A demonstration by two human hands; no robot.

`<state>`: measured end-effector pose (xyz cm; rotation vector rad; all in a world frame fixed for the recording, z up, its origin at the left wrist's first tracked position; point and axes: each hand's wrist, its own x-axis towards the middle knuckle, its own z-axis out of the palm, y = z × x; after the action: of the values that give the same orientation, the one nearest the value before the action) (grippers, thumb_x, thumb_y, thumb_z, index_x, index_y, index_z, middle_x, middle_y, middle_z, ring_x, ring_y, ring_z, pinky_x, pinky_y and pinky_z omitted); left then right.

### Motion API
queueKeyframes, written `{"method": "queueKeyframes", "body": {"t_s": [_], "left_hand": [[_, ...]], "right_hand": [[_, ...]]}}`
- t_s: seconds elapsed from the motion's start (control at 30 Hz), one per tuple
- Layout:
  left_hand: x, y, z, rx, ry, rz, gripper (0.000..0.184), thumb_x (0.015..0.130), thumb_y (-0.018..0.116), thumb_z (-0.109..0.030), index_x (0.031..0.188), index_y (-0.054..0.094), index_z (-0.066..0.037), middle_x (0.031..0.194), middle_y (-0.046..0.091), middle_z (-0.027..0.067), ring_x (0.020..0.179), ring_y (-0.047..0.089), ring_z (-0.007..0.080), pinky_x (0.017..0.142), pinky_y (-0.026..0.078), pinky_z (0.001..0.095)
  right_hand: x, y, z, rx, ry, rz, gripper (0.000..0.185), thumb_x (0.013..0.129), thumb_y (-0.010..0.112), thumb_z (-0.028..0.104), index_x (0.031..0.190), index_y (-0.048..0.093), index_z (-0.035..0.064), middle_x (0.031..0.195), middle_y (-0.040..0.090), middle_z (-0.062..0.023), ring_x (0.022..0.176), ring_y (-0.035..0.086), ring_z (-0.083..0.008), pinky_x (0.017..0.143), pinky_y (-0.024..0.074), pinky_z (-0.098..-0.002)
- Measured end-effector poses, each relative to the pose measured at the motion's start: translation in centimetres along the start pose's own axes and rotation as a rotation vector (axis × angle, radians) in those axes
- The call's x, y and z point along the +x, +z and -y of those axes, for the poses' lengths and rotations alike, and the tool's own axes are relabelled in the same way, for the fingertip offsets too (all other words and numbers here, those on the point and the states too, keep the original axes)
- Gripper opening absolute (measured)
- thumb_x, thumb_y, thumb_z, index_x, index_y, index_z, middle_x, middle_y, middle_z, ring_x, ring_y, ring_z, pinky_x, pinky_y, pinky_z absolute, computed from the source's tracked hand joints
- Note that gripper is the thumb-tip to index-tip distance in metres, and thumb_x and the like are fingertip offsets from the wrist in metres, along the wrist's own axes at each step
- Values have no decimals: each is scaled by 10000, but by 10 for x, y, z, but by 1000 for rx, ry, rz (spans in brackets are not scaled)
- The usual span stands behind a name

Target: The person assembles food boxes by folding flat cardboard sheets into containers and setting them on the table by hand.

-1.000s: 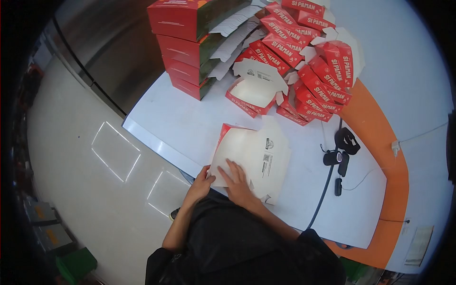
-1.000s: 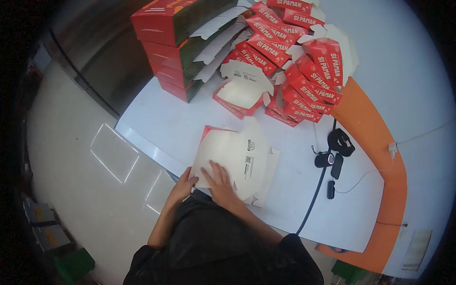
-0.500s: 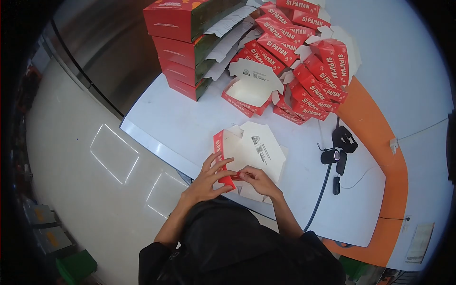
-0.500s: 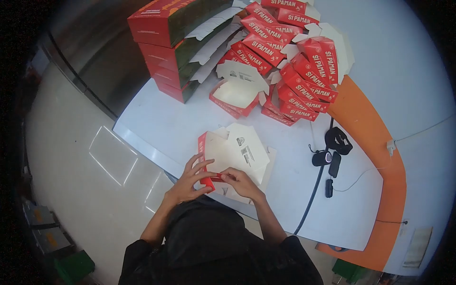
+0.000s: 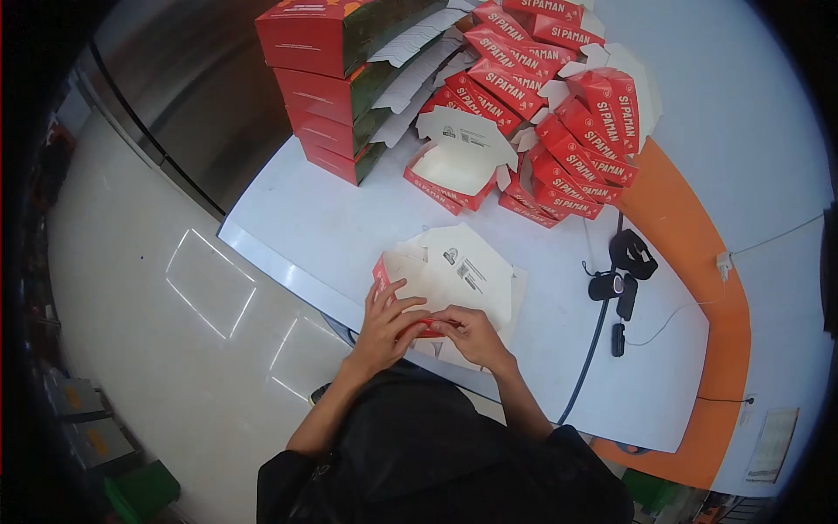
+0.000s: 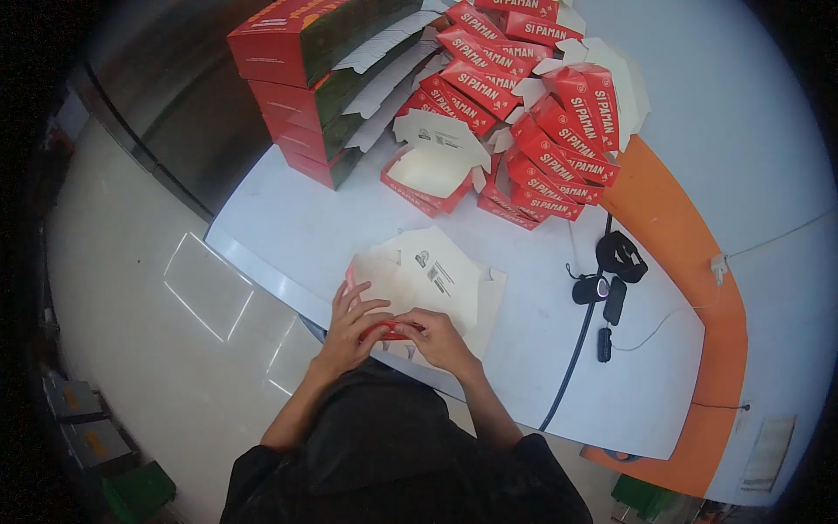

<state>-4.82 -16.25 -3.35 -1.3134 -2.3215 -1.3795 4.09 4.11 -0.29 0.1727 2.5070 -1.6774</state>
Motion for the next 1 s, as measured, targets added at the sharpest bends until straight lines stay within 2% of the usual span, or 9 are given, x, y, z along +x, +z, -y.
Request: {"method": "queueKeyframes", "body": {"t_s": [0.03,0.13,0.23,0.33,0.43,0.47,0.6,0.83,1.0], "left_hand": [[-1,-4,1,22,-22,25,204,880,803,-194,1061,761,-112,1182,713,44,1375,504,336,1229,221,625],[0,-23,-2,113,-140,136,172,902,786,-176,1039,763,-76,1149,721,92,1304,561,326,1189,328,567],[-9,-25,7,-198,-379,-10,112,935,744,-92,1028,744,-29,1165,704,149,1143,654,329,1062,468,458],[-24,-18,25,-481,-568,-246,95,935,741,-66,989,738,11,1096,711,179,1023,688,282,912,518,368],[-23,-30,14,-598,-652,-237,104,934,752,-80,947,743,22,1051,723,156,1025,677,227,908,507,348],[-21,-34,9,-531,-587,-182,109,936,753,-84,937,743,24,1043,724,157,1015,678,224,899,507,346],[-15,-40,-15,-416,-472,-42,126,934,755,-92,930,748,34,1018,731,164,1005,686,250,900,519,360],[-20,-40,-20,-513,-556,-45,124,937,752,-90,962,756,31,1001,731,156,970,684,265,883,526,372],[-15,-40,-25,-423,-442,-43,119,916,768,-80,961,760,29,976,727,146,954,685,275,857,530,361]], "right_hand": [[-1,-3,10,-33,-5,9,223,1023,663,111,1198,721,-15,1082,754,-152,978,727,-230,878,564,-345],[-2,0,39,-47,-150,-83,271,996,680,31,1265,686,-1,1131,746,-171,1013,717,-228,916,561,-349],[-6,2,58,-132,-508,-405,318,973,675,-17,1288,665,26,1179,728,-173,1042,713,-270,939,557,-354],[-10,3,27,280,-547,-633,331,954,719,42,1281,673,38,1266,677,-178,1137,672,-335,1010,519,-402],[6,-17,17,28,-435,-435,271,964,706,49,1234,700,44,1416,576,-182,1276,579,-343,1108,445,-455],[5,-15,21,17,-293,-265,227,969,716,87,1194,725,59,1585,400,-191,1453,417,-350,1183,363,-487],[11,11,23,-94,-301,-60,216,968,743,161,1167,744,78,1668,278,-188,1571,230,-389,1224,316,-509],[25,29,-6,44,-310,-432,193,952,756,119,1142,761,81,1653,300,-208,1528,315,-377,1222,324,-496],[23,28,1,-2,-461,-86,235,944,764,117,1178,777,101,1665,267,-215,1538,284,-384,1233,315,-485]]}}
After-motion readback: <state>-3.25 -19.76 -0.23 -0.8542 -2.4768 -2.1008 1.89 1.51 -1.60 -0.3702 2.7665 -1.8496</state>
